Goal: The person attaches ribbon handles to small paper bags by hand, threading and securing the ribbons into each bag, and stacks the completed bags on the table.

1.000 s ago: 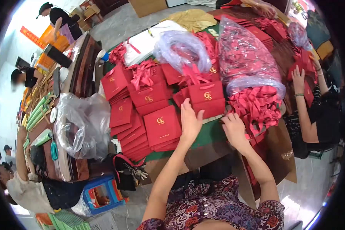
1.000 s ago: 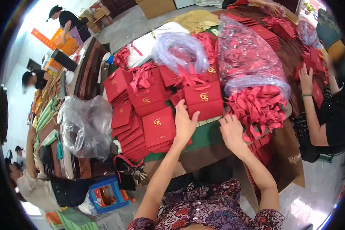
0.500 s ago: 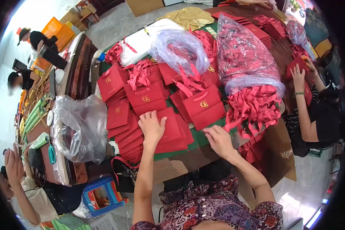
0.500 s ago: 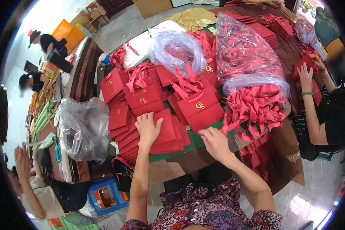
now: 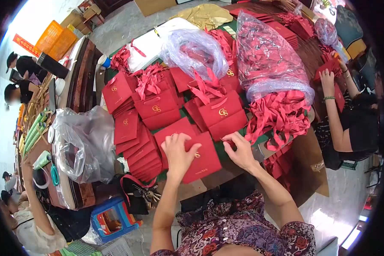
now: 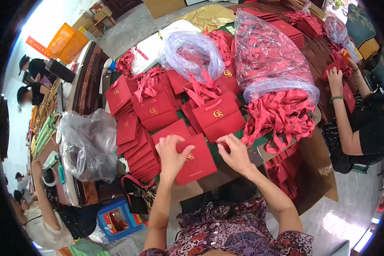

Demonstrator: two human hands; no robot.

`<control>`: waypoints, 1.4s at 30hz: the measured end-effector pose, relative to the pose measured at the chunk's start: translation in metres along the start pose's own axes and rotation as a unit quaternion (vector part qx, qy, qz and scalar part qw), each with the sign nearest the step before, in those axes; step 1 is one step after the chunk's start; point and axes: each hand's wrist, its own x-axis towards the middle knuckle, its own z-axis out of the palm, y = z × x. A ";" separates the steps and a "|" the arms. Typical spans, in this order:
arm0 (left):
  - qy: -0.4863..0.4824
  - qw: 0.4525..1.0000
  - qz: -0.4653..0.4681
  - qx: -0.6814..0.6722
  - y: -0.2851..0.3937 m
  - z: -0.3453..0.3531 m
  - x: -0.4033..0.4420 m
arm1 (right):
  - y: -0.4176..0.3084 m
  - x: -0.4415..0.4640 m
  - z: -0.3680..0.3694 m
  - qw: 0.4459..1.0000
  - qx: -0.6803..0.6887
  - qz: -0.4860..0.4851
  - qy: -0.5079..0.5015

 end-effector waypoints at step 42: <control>-0.217 0.916 -0.091 -0.325 0.055 0.019 -0.027 | -0.027 -0.029 -0.016 0.993 0.032 0.114 -0.014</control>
